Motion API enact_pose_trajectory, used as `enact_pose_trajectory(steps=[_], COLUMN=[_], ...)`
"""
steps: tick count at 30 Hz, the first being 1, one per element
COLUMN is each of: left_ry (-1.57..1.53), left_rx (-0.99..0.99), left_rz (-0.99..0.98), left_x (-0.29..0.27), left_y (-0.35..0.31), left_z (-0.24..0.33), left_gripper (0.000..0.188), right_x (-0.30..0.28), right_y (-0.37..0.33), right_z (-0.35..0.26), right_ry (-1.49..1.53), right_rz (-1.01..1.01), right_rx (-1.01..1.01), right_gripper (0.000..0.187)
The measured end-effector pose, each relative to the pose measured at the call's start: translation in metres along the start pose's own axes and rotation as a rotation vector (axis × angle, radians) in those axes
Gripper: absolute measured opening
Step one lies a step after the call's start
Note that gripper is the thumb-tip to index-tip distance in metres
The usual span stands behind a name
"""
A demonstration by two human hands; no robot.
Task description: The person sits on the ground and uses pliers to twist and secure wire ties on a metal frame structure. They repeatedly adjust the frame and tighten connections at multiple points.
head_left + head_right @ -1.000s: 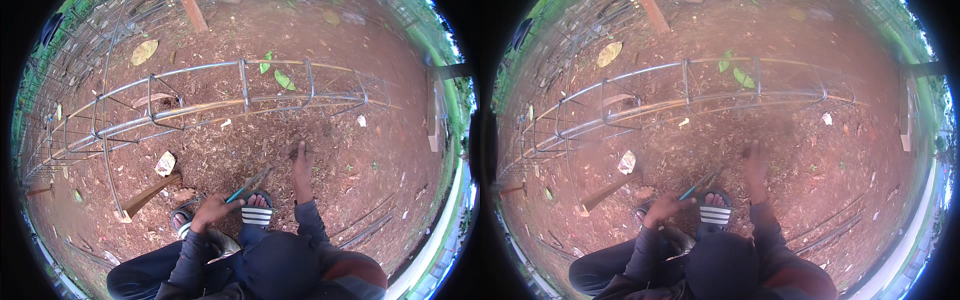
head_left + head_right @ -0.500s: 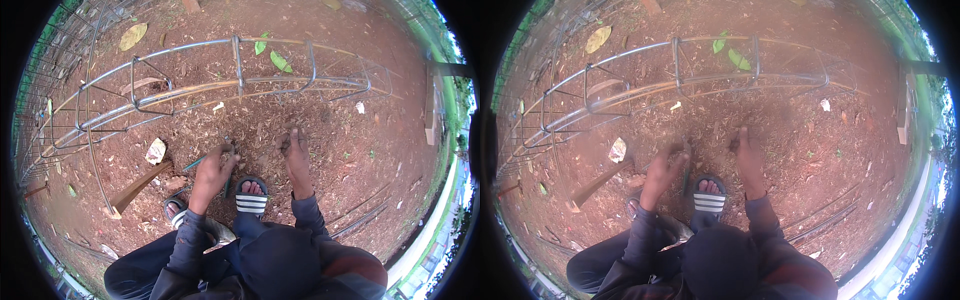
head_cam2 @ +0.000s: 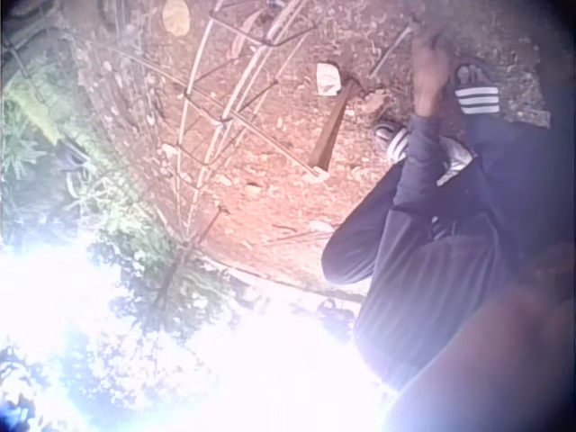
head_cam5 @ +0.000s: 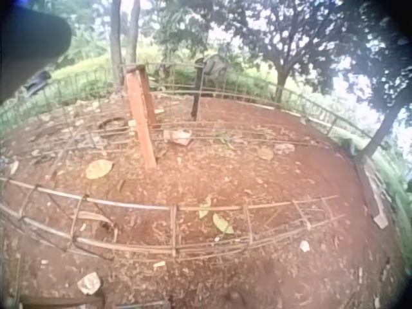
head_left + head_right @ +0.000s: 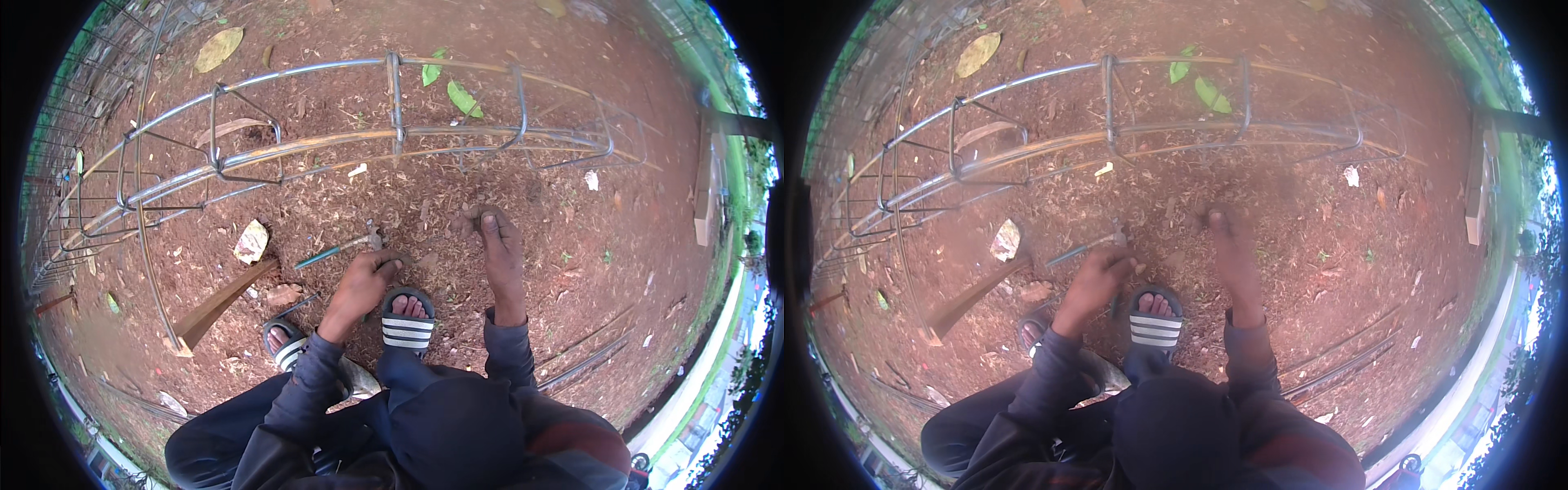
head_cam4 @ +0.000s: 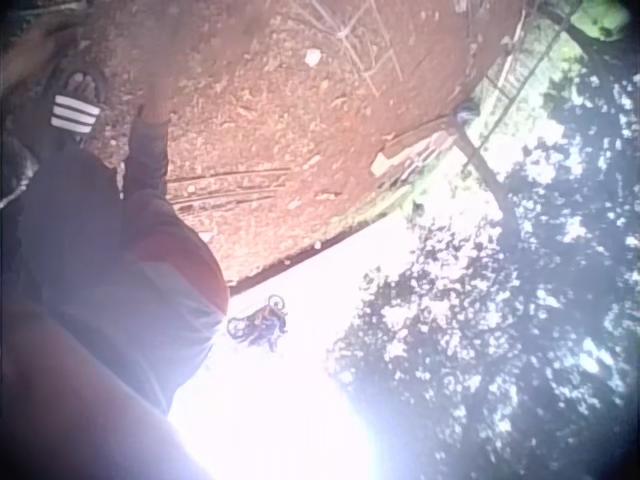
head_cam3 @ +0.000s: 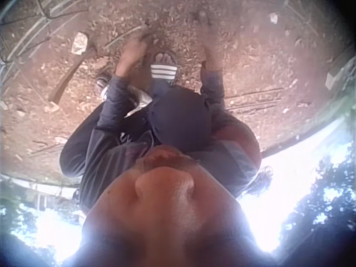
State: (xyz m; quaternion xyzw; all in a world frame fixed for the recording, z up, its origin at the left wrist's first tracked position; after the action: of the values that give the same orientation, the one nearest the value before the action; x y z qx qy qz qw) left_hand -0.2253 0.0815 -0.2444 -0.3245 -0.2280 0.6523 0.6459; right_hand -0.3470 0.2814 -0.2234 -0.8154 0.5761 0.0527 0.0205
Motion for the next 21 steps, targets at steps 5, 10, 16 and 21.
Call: enact_pose_trajectory(steps=[5, 10, 16, 21], left_ry=[0.077, -0.174, -0.605, 0.1], left_rx=[0.04, -0.297, -0.339, 0.398], left_rz=[-0.06, -0.548, -0.949, -0.217], left_x=[-0.001, 0.028, 0.089, 0.022], left_y=[0.001, -0.009, -0.037, -0.015], left_z=[-0.015, -0.039, -0.067, -0.01], left_gripper=[0.031, 0.031, 0.026, 0.023], right_x=[0.012, 0.03, 0.05, 0.081], right_y=[-0.003, -0.004, -0.003, -0.019], right_z=[0.024, 0.019, 0.039, 0.064], right_ry=[0.47, 1.233, 1.075, 0.724], right_rz=[-0.161, -0.302, -0.04, -0.011], right_rx=[0.25, 0.237, 0.236, 0.343], right_gripper=[0.041, 0.028, 0.018, 0.018])
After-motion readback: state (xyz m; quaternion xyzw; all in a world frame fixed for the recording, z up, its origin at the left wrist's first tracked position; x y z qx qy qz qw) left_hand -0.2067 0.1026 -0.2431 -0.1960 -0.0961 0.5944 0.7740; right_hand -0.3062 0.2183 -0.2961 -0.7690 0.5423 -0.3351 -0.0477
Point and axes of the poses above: each hand's wrist, its own y-axis towards the middle knuckle, its own x-axis out of the palm, z = x × y, the point moved 10 cm from there along y, towards the middle knuckle, and after that the axes turned 11 degrees about -x, right-handed, at the moved point
